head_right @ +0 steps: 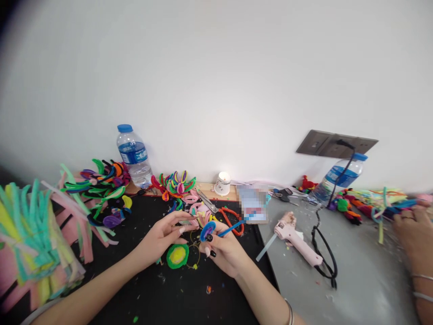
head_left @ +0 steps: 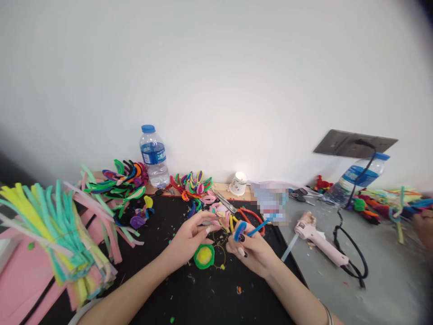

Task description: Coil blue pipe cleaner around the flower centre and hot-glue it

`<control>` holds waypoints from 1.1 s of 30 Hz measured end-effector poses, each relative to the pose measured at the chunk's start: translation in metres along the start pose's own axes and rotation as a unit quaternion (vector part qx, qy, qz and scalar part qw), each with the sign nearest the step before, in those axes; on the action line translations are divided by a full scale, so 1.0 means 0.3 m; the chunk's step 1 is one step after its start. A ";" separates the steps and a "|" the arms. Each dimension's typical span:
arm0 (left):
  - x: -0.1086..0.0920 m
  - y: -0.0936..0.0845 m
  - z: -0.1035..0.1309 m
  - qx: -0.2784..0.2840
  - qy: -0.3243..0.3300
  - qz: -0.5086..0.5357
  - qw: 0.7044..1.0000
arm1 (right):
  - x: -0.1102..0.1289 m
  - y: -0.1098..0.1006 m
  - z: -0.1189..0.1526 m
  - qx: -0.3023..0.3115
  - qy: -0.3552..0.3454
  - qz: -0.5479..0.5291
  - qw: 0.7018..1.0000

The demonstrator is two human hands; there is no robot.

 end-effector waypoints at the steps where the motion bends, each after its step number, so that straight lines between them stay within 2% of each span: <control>1: 0.000 0.000 0.001 0.001 0.000 0.002 1.000 | 0.002 0.002 0.000 -0.002 -0.002 0.001 1.000; 12: 0.029 0.048 0.004 0.080 0.049 0.006 0.996 | 0.005 -0.011 -0.003 -0.007 -0.004 0.024 1.000; 17: 0.032 0.047 0.002 0.070 0.047 -0.032 0.996 | 0.000 0.004 -0.002 0.000 0.002 0.019 1.000; 23: 0.013 0.061 0.015 0.055 0.043 -0.126 0.990 | -0.005 0.009 0.002 0.012 0.014 0.029 0.999; 33: 0.004 0.062 0.022 0.041 0.054 -0.203 0.977 | 0.002 0.003 0.005 -0.005 0.006 0.018 1.000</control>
Point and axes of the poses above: each hand's wrist, its own z-axis away from the middle knuckle, its own y-axis out of the palm, x = y × z, the point moved 9 cm from there along -z, towards the middle knuckle, and after that the axes turned 11 degrees about -y, right-handed, at the moved point
